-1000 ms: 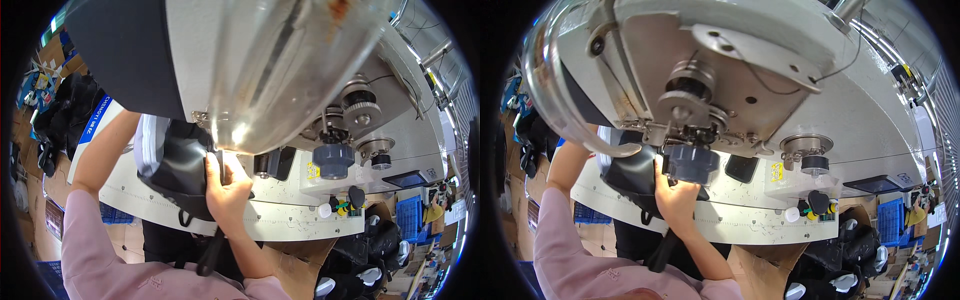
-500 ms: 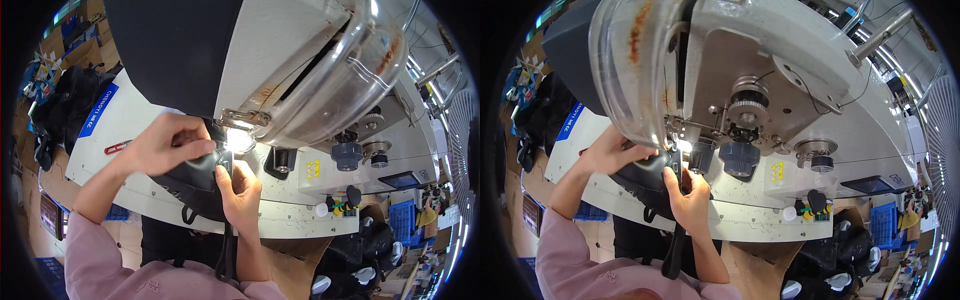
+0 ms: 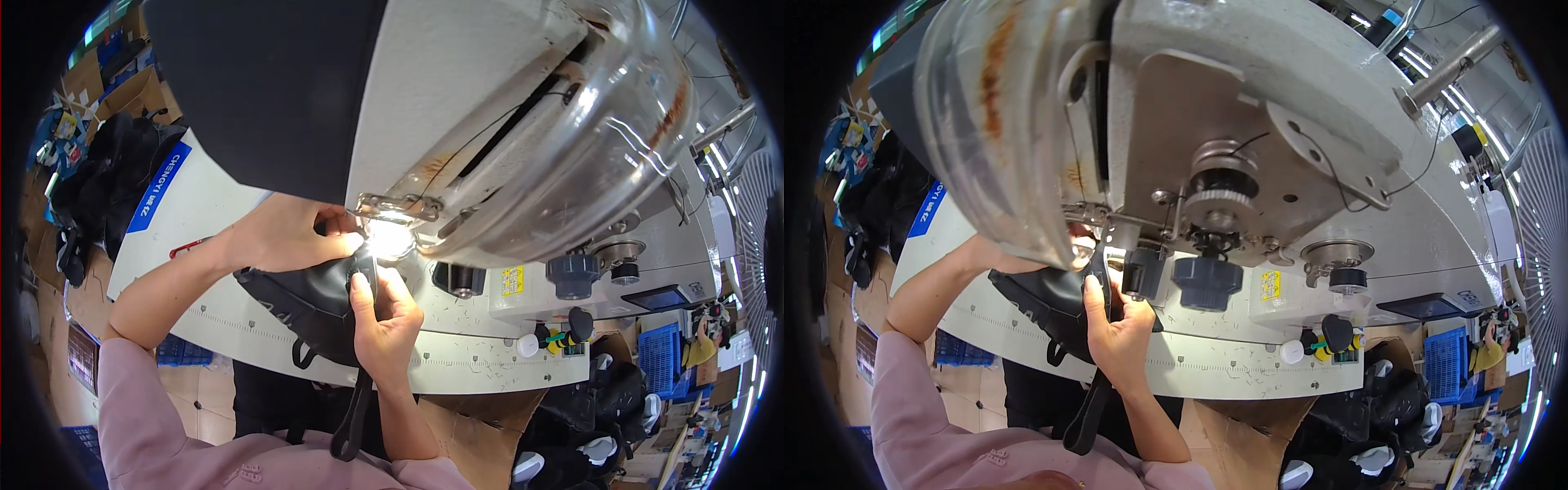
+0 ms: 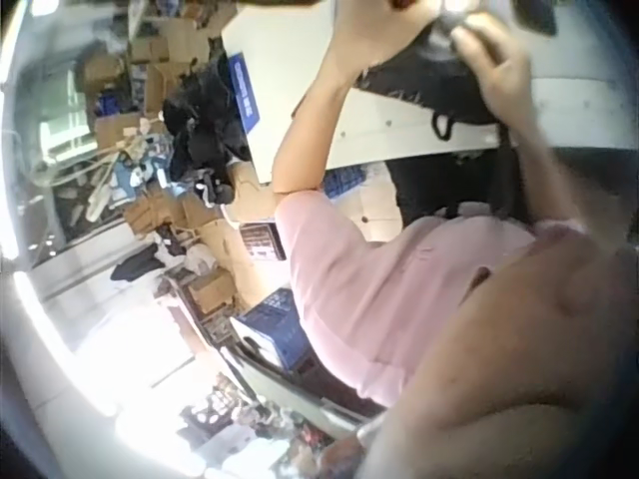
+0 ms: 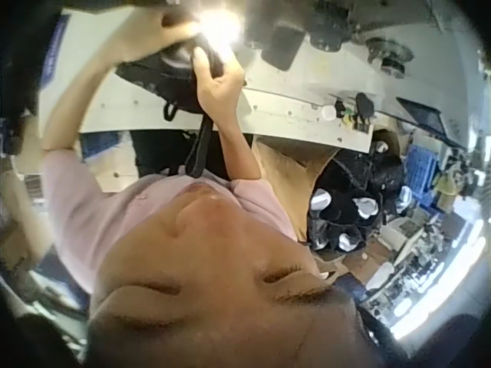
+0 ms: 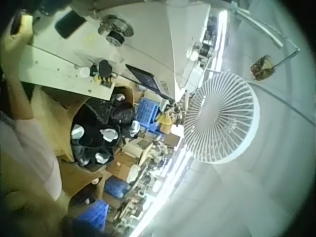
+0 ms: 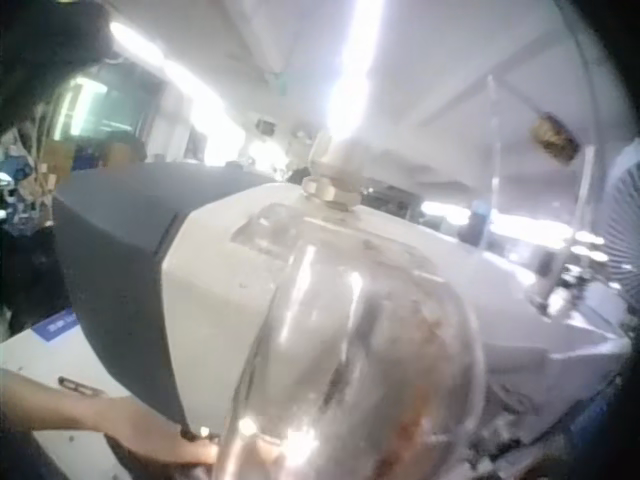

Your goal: The person stitches pieces of shoe material using a sewing machine and trims threads using thread snips.

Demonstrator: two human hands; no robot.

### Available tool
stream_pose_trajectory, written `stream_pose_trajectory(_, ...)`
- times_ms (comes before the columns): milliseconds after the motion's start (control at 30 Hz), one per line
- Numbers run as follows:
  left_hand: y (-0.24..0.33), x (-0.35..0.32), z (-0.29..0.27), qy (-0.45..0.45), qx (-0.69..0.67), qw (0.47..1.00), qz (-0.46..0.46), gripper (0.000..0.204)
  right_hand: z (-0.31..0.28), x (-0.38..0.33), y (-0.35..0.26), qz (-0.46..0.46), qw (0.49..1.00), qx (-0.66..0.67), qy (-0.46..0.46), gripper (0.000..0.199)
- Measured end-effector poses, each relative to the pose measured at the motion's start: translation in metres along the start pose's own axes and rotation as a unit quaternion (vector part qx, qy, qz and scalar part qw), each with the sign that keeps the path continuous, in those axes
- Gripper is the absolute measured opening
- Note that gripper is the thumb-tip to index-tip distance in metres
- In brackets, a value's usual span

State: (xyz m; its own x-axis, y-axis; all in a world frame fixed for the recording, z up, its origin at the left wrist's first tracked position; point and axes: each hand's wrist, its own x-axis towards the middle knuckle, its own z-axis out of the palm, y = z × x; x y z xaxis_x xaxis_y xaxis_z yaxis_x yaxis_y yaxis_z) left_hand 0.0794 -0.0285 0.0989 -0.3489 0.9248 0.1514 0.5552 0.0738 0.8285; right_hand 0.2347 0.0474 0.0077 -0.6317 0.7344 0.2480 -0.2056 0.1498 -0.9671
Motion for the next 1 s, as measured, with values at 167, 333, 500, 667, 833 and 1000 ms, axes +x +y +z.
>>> stream_pose_trajectory(167, -0.010, 0.006, 0.004, -0.014, -0.055, 0.995, -0.078, 0.024, 0.000, 0.002, 0.001, 0.001, 0.999, 0.036, -0.017, 0.011)
stream_pose_trajectory(333, -0.018, 0.012, 0.002, -0.013, -0.014, 0.998, -0.062, 0.026, 0.000, 0.004, 0.003, -0.003, 0.999, 0.033, -0.012, 0.013)
stream_pose_trajectory(500, -0.012, 0.007, 0.001, -0.010, 0.048, 0.997, -0.067, 0.027, 0.001, 0.004, 0.001, 0.016, 0.999, 0.049, -0.006, 0.016)
stream_pose_trajectory(667, -0.004, 0.005, -0.002, 0.006, 0.018, 0.999, -0.027, 0.023, 0.003, 0.003, -0.002, 0.006, 0.999, 0.047, -0.012, 0.015)
stream_pose_trajectory(833, -0.002, 0.014, -0.012, -0.082, 0.021, 0.990, -0.110, 0.020, 0.007, -0.001, -0.003, 0.016, 0.999, -0.042, -0.002, 0.013)
stream_pose_trajectory(1000, -0.007, 0.012, -0.010, -0.054, 0.028, 0.995, -0.075, 0.021, 0.010, 0.000, -0.001, -0.041, 0.999, -0.006, 0.021, 0.011)
